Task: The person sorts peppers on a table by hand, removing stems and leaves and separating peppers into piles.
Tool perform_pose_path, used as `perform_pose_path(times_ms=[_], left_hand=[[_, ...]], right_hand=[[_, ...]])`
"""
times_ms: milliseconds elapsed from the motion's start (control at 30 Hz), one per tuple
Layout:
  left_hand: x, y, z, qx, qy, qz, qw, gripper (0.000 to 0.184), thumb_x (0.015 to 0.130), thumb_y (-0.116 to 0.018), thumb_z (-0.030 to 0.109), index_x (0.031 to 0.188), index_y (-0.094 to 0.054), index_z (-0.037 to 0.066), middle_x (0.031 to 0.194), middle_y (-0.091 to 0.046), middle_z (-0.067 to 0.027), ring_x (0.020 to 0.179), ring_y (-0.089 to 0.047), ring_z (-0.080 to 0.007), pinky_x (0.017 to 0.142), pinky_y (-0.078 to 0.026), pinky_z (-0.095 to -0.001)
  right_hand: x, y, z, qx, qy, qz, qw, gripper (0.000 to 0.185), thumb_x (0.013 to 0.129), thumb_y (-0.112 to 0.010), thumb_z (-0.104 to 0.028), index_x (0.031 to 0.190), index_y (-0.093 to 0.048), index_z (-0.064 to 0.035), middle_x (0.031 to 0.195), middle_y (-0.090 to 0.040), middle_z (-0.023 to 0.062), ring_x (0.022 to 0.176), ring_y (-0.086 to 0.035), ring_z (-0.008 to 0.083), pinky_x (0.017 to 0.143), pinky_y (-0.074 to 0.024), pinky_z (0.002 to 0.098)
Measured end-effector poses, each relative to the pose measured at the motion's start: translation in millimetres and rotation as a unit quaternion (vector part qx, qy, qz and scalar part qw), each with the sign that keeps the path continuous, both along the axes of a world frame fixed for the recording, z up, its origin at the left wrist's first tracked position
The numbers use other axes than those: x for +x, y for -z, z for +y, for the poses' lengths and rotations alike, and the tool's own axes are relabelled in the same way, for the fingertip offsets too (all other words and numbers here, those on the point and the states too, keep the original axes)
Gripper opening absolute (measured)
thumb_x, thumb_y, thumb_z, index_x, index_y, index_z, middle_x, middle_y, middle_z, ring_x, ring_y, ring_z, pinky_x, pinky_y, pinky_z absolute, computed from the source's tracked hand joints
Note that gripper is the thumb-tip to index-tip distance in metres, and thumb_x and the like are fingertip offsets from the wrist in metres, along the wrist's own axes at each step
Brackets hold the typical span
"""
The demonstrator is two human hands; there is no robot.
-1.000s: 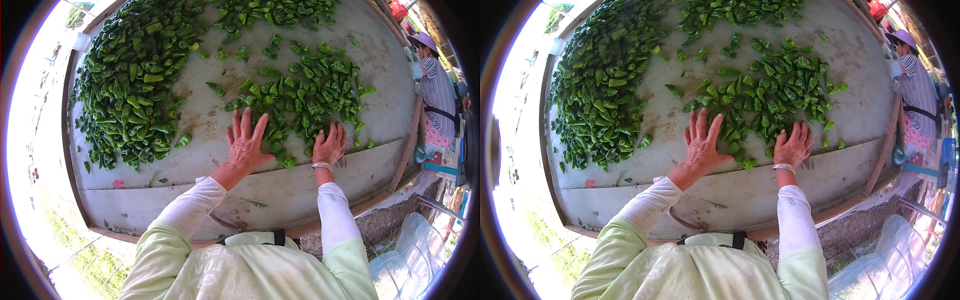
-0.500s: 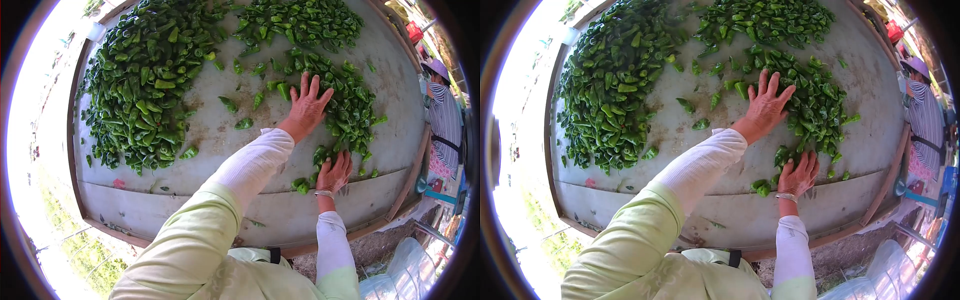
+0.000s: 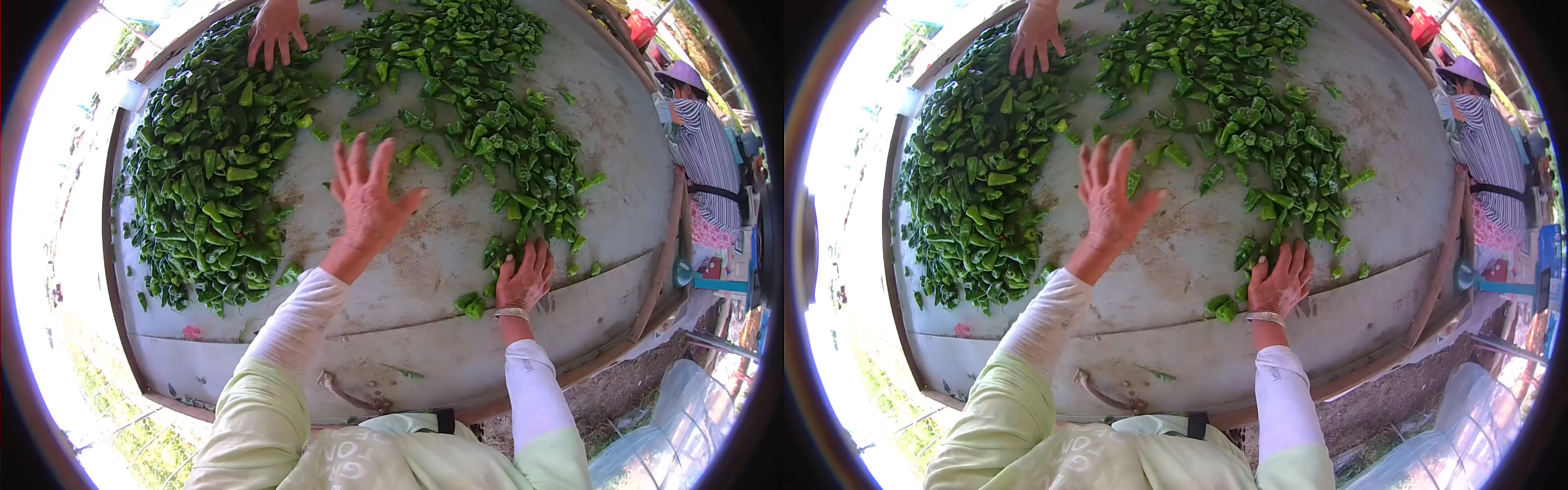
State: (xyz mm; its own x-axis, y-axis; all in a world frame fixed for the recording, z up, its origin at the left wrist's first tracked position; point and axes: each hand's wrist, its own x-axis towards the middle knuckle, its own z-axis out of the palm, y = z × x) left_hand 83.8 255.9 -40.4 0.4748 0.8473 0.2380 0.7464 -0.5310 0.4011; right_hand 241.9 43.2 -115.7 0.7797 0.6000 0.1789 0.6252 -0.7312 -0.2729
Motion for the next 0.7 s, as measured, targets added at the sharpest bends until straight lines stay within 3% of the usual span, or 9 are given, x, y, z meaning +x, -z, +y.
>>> perform_pose_path(times_ms=[167,267,333,400,433,500,533,600,700], left_hand=[[-56.5,31.6,-6.5,-0.052,-0.152,0.033,0.986,0.074,0.079,-0.061,0.044,0.137,-0.029,0.012,0.143,-0.021,-0.0192,0.133,-0.013,-0.0421,0.097,-0.020,-0.0615],[-6.0,35.5,-34.6,-0.066,-0.073,0.059,0.993,0.075,0.077,-0.064,0.037,0.138,-0.028,0.012,0.143,-0.020,-0.0197,0.133,-0.013,-0.0416,0.098,-0.020,-0.0609],[29.0,39.9,-44.5,-0.094,0.075,-0.060,0.991,0.074,0.077,-0.065,0.031,0.138,-0.028,0.014,0.144,-0.018,-0.0197,0.133,-0.015,-0.0407,0.101,-0.022,-0.0559],[54.1,25.0,-51.3,-0.077,0.110,-0.226,0.965,0.057,0.076,-0.065,0.023,0.128,-0.044,0.012,0.134,-0.037,-0.0188,0.128,-0.030,-0.0365,0.100,-0.029,-0.0502],[53.1,25.6,-43.0,-0.076,0.107,-0.224,0.966,0.057,0.076,-0.065,0.023,0.128,-0.044,0.012,0.134,-0.037,-0.0188,0.128,-0.030,-0.0365,0.100,-0.029,-0.0502],[49.7,26.4,-20.7,-0.063,0.091,-0.246,0.963,0.036,0.075,-0.064,0.017,0.110,-0.058,0.009,0.110,-0.056,-0.0127,0.114,-0.046,-0.0315,0.093,-0.037,-0.0481],[41.6,25.2,-9.9,-0.012,0.024,-0.206,0.978,0.025,0.074,-0.063,0.013,0.099,-0.063,0.011,0.091,-0.061,-0.0070,0.099,-0.052,-0.0275,0.084,-0.042,-0.0457],[23.2,34.6,17.8,-0.003,-0.060,-0.067,0.996,0.028,0.073,-0.064,0.015,0.102,-0.064,0.016,0.094,-0.060,-0.0060,0.100,-0.051,-0.0269,0.081,-0.042,-0.0442],[18.3,31.9,45.7,0.036,-0.116,0.001,0.993,0.026,0.074,-0.064,0.018,0.100,-0.065,0.019,0.096,-0.060,-0.0044,0.102,-0.050,-0.0255,0.081,-0.040,-0.0453]], right_hand=[[-0.2,0.3,0.1,0.022,-0.012,-0.012,1.000,0.046,0.077,-0.058,-0.026,0.119,-0.047,-0.0116,0.137,-0.038,0.0082,0.125,-0.033,0.0336,0.089,-0.0378,0.0548],[-1.8,-2.0,1.5,0.004,0.000,-0.002,1.000,0.046,0.077,-0.058,-0.026,0.120,-0.047,-0.0117,0.137,-0.038,0.0078,0.126,-0.033,0.0333,0.090,-0.0368,0.0546],[-0.6,-0.2,-0.3,0.004,-0.005,-0.010,1.000,0.047,0.077,-0.058,-0.026,0.120,-0.047,-0.0119,0.137,-0.038,0.0075,0.126,-0.033,0.0330,0.090,-0.0364,0.0546],[-1.8,-0.6,0.8,-0.003,-0.001,-0.012,1.000,0.047,0.078,-0.057,-0.027,0.122,-0.047,-0.0119,0.136,-0.039,0.0070,0.126,-0.033,0.0324,0.091,-0.0354,0.0543],[-2.2,-1.8,2.1,-0.001,-0.004,-0.010,1.000,0.047,0.078,-0.057,-0.027,0.122,-0.047,-0.0119,0.136,-0.039,0.0070,0.126,-0.033,0.0324,0.091,-0.0354,0.0543],[-2.1,-2.0,2.3,-0.015,0.010,0.000,1.000,0.047,0.078,-0.057,-0.027,0.121,-0.047,-0.0118,0.137,-0.038,0.0071,0.126,-0.033,0.0325,0.091,-0.0354,0.0543],[-1.5,-0.4,1.4,-0.014,0.013,0.003,1.000,0.047,0.078,-0.057,-0.027,0.121,-0.047,-0.0118,0.137,-0.038,0.0071,0.126,-0.033,0.0325,0.091,-0.0354,0.0543],[0.0,2.7,-0.1,0.014,-0.008,-0.009,1.000,0.047,0.077,-0.058,-0.027,0.121,-0.048,-0.0125,0.137,-0.038,0.0069,0.126,-0.033,0.0324,0.091,-0.0355,0.0544],[0.4,3.8,-0.9,0.016,-0.013,-0.019,1.000,0.047,0.077,-0.058,-0.027,0.121,-0.048,-0.0131,0.137,-0.038,0.0069,0.126,-0.032,0.0322,0.090,-0.0360,0.0545]])
